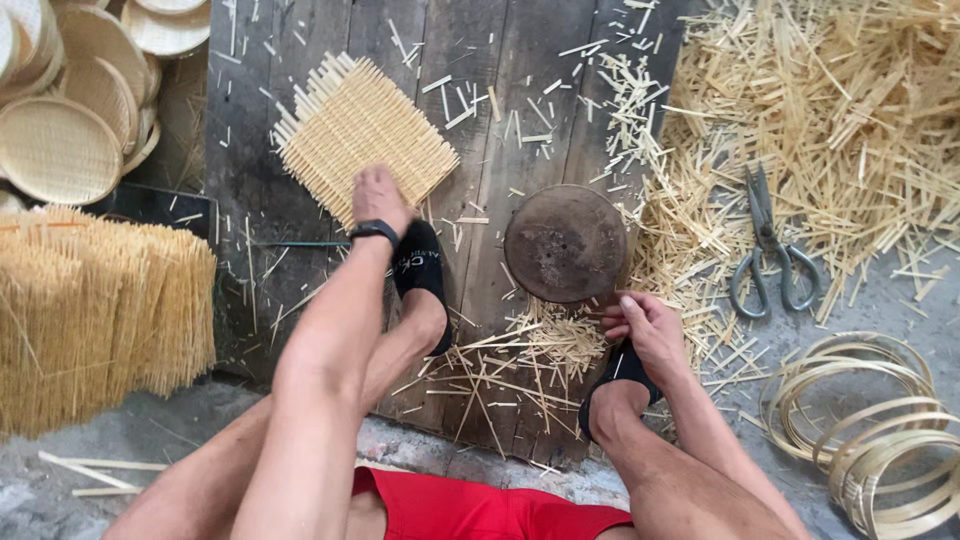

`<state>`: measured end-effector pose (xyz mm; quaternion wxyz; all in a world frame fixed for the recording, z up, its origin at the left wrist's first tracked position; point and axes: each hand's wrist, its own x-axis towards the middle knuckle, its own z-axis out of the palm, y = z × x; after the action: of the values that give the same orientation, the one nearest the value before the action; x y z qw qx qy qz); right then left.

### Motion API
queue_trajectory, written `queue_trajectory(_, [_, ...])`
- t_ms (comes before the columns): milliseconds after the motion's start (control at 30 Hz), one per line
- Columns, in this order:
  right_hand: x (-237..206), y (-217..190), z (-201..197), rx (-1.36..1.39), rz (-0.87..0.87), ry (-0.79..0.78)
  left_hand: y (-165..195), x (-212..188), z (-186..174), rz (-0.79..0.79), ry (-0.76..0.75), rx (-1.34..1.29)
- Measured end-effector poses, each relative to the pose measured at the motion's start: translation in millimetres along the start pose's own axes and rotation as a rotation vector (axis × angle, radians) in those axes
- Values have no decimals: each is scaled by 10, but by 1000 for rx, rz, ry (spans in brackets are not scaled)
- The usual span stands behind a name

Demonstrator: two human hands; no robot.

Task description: The person repeatedly places a square woven bamboo mat over a circular wooden mold, then uses shears to trim the excess bamboo strips flush with the mold's edge. The person flips the trimmed piece and stacks it with others.

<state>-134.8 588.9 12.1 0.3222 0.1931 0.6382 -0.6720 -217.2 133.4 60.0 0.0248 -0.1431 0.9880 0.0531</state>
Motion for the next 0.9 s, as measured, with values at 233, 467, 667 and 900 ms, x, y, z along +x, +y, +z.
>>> queue_trajectory(233, [41,155,-96,149,-43,12,-573,-125,114,-68,-27,-276])
queue_trajectory(467, [118,206,-125,214,-58,13,-694,-199,-29,121,152,-78])
queue_trajectory(667, [110,261,-164,205,-109,-29,-527,-173,69,-115,-157,-121])
queue_trajectory(900, [100,236,-114,99,-125,-6,-554,-186,-2,-4,-152,-52])
